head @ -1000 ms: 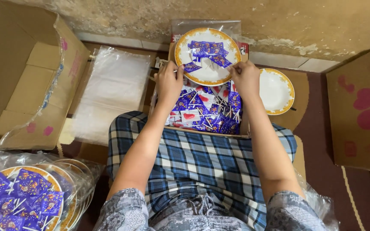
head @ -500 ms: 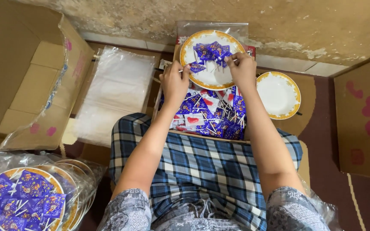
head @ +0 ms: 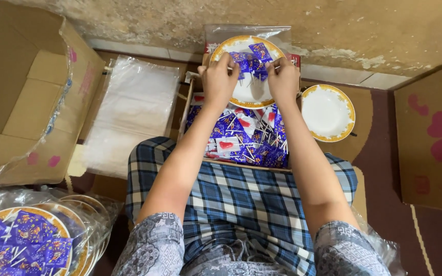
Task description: The person is picking up small blue packets from a cardboard box and arranging them onto a decorative plate to cover its surface.
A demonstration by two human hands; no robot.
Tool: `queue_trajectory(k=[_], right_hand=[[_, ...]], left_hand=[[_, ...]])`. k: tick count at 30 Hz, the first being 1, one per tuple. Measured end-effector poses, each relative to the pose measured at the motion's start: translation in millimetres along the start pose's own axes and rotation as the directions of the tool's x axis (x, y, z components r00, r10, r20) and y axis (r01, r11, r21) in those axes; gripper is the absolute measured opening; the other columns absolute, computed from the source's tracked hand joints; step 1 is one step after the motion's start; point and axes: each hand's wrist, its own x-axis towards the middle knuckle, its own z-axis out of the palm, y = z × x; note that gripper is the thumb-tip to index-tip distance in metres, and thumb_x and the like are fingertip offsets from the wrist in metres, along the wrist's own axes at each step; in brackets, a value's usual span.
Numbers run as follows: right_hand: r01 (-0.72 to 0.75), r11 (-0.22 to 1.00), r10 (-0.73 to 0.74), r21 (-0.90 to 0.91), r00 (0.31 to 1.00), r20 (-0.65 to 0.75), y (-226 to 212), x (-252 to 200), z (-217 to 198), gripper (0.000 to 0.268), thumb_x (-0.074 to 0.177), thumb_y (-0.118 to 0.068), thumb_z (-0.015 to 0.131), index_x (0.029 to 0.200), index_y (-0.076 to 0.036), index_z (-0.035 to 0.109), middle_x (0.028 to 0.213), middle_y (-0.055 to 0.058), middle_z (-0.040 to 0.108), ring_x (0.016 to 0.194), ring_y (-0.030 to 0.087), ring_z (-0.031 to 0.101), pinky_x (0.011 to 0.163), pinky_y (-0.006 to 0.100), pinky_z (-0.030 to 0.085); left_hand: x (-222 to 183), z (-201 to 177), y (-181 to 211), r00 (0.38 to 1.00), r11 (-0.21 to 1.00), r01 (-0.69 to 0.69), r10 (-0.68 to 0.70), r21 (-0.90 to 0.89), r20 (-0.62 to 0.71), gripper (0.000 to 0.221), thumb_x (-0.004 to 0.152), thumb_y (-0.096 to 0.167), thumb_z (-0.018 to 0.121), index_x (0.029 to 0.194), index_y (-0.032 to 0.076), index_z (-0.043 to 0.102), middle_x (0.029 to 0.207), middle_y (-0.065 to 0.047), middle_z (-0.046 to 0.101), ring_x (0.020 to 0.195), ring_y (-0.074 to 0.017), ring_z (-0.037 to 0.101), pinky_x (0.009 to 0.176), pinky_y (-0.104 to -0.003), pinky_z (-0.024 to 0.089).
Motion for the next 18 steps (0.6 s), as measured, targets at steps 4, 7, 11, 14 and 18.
queue_trajectory(k=[4, 7, 11, 14, 18], right_hand=[[-0.009, 0.998, 0.010, 0.061, 1.000, -0.012, 3, 4, 10, 0.016, 0.093, -0.024, 0.077, 0.084, -0.011, 0.075, 0.060, 0.003, 0.065, 0.068, 0.031, 0.070, 0.067, 0.041, 0.053], [0.011, 0.995, -0.009, 0.095, 1.000, -0.022, 9, 5, 18, 0.017, 0.093, -0.023, 0.077, 0.082, -0.011, 0.073, 0.062, 0.006, 0.067, 0.069, 0.033, 0.071, 0.067, 0.042, 0.053], [0.065, 0.998, -0.065, 0.017, 0.998, -0.022, 8, 1, 24, 0.015, 0.092, -0.022, 0.078, 0.086, -0.009, 0.071, 0.071, 0.010, 0.065, 0.072, 0.037, 0.070, 0.068, 0.045, 0.054], [0.095, 0.995, -0.095, -0.013, 0.995, 0.018, -4, -9, 23, 0.011, 0.091, -0.014, 0.076, 0.091, -0.006, 0.069, 0.081, 0.015, 0.067, 0.079, 0.041, 0.071, 0.072, 0.051, 0.055], [0.139, 0.990, -0.141, 0.033, 0.986, 0.091, -1, -11, 31, 0.006, 0.091, -0.011, 0.072, 0.093, -0.007, 0.067, 0.085, 0.018, 0.070, 0.086, 0.045, 0.071, 0.076, 0.052, 0.055]], left_hand=[[-9, 4, 3, 0.994, 0.994, 0.087, -0.082, -0.063, 0.075, 0.025, 0.081, 0.031, 0.074, 0.073, 0.020, 0.054, 0.050, 0.003, 0.062, 0.059, -0.0253, 0.070, 0.072, -0.037, 0.041], [-13, 16, -2, 0.979, 0.977, 0.197, -0.192, -0.083, 0.066, 0.031, 0.081, 0.030, 0.072, 0.062, 0.019, 0.050, 0.043, -0.001, 0.057, 0.056, -0.0308, 0.068, 0.068, -0.037, 0.042], [-13, 35, -12, 0.994, 0.993, 0.099, -0.101, 0.060, 0.033, 0.023, 0.083, 0.024, 0.067, 0.064, 0.019, 0.056, 0.049, -0.001, 0.059, 0.062, -0.0285, 0.066, 0.074, -0.041, 0.040], [-14, 50, -21, 0.999, 0.978, -0.009, 0.002, 0.209, 0.034, 0.014, 0.082, 0.024, 0.066, 0.069, 0.020, 0.062, 0.058, 0.000, 0.061, 0.071, -0.0251, 0.065, 0.077, -0.044, 0.038], [-16, 53, -22, 0.965, 0.996, 0.002, -0.025, 0.090, 0.260, 0.026, 0.087, 0.043, 0.065, 0.074, 0.020, 0.069, 0.062, -0.001, 0.066, 0.081, -0.0270, 0.064, 0.082, -0.050, 0.038]])
